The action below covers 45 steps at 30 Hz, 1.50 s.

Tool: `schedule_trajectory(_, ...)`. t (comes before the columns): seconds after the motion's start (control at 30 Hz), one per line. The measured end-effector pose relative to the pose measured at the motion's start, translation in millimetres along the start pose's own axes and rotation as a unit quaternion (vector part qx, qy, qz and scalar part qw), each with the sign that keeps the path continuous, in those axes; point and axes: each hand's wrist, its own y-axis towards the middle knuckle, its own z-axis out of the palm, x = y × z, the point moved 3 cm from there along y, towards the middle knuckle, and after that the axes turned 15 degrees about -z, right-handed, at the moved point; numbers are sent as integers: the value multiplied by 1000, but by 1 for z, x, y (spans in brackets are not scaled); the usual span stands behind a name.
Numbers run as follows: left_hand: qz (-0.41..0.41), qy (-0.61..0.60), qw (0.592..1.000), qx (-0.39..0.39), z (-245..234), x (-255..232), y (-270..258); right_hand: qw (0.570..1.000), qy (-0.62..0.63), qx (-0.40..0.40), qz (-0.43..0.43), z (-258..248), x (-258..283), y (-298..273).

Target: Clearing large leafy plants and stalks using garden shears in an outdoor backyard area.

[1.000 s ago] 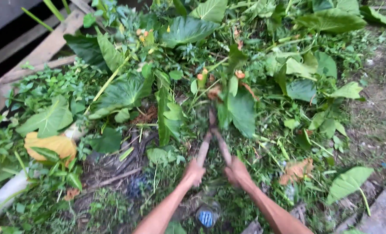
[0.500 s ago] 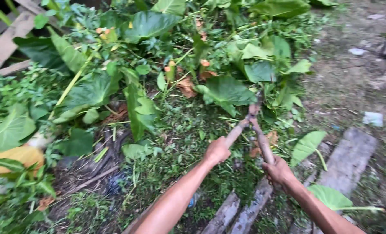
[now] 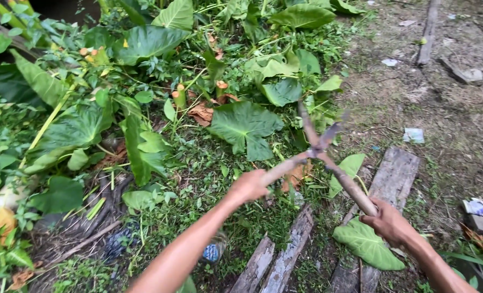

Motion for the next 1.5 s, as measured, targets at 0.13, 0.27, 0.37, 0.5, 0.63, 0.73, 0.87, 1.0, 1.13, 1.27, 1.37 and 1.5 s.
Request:
schedule_trajectory(0.13,-88,-47,993,-61,-41,97,-28,986,-31,81,-139,45,35,59)
schedule_trajectory(0.27,-188,-92,975,-69,-66,164,-56,970,-51,158,-177,106,139,82)
schedule_trajectory(0.37,-281,-157,946,-24,-59,177,-68,967,-27,209,-143,132,197,84)
schedule_trajectory(0.5,-313,-187,931,11,-25,176,-51,962,-51,227,-140,151,193,84)
schedule_trajectory(0.63,-264,-182,947,17,6,142,-12,979,26,190,-67,133,131,89)
schedule_trajectory(0.73,-214,-172,961,23,27,97,12,985,68,147,-52,103,84,83)
schedule_trajectory(0.87,-127,-156,980,-1,40,39,23,997,38,63,36,63,46,31)
schedule_trajectory(1.0,-75,-92,992,49,54,-1,30,996,59,33,59,40,-16,-11)
schedule_trajectory(1.13,-67,-38,995,67,51,-11,20,995,7,-8,101,26,-49,-33)
schedule_trajectory(1.27,-64,3,996,58,-1,12,-8,995,-96,16,-9,2,-40,-7)
schedule_trajectory(1.37,-105,-6,993,48,-30,51,-19,991,-109,62,-48,11,6,14)
schedule_trajectory(1.5,-172,-83,980,58,-28,115,-18,988,-103,92,-74,54,45,58)
